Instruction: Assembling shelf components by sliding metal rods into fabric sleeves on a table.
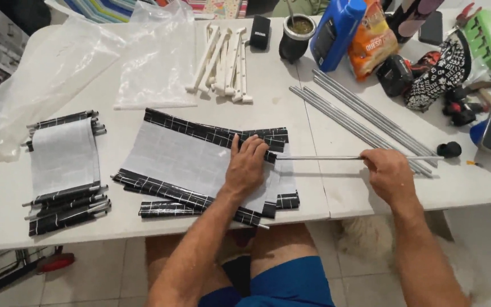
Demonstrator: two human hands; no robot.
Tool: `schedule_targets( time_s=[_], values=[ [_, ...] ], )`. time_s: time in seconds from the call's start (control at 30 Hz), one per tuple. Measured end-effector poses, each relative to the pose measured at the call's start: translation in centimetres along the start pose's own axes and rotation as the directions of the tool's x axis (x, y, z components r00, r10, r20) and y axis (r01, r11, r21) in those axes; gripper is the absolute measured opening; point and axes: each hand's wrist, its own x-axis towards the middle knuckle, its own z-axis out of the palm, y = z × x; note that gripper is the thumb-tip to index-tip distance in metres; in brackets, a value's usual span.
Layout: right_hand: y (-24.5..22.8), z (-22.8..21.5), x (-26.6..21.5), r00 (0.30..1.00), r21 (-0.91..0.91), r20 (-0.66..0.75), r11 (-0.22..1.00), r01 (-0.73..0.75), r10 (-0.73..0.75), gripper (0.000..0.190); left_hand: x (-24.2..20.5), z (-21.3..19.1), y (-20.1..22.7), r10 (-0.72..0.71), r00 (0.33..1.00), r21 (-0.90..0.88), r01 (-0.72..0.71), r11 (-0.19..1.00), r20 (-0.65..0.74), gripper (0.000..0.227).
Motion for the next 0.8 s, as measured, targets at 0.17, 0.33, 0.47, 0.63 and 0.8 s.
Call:
schedule_targets(
  time_s=[0.17,0.33,0.47,0.63,0.8],
  values=[
    [0.2,0.4,0.4,1.000,0.040,0.023,0.999,-0.011,0.010,0.011,-0.2,-0.4,0.2,-0.019,0.999,-0.005,0.019,1.000,0.026,0.026],
    [-0.3,-0.3,0.8,0.996,0.108,0.078,0.993,-0.050,0.041,0.015,-0.1,-0.8,0.5,-0.036,0.998,-0.036,0.038,0.999,0.054,0.026],
    [-0.7,-0.5,1.2,0.999,0.052,0.048,0.999,0.009,-0.011,0.012,0.0,-0.6,0.3,-0.053,0.997,-0.038,0.055,0.998,0.054,0.027],
    [-1.9,-1.7,2.0,0.993,0.096,0.102,0.993,-0.063,0.053,0.019,-0.1,-0.7,0.4,-0.045,0.999,-0.035,0.046,0.998,0.031,0.029],
    [-2.9,-2.9,2.7,0.992,0.141,0.122,0.990,0.010,-0.028,0.015,0.3,-1.8,1.0,-0.021,1.000,-0.083,0.020,0.996,-0.014,0.026]
  ],
)
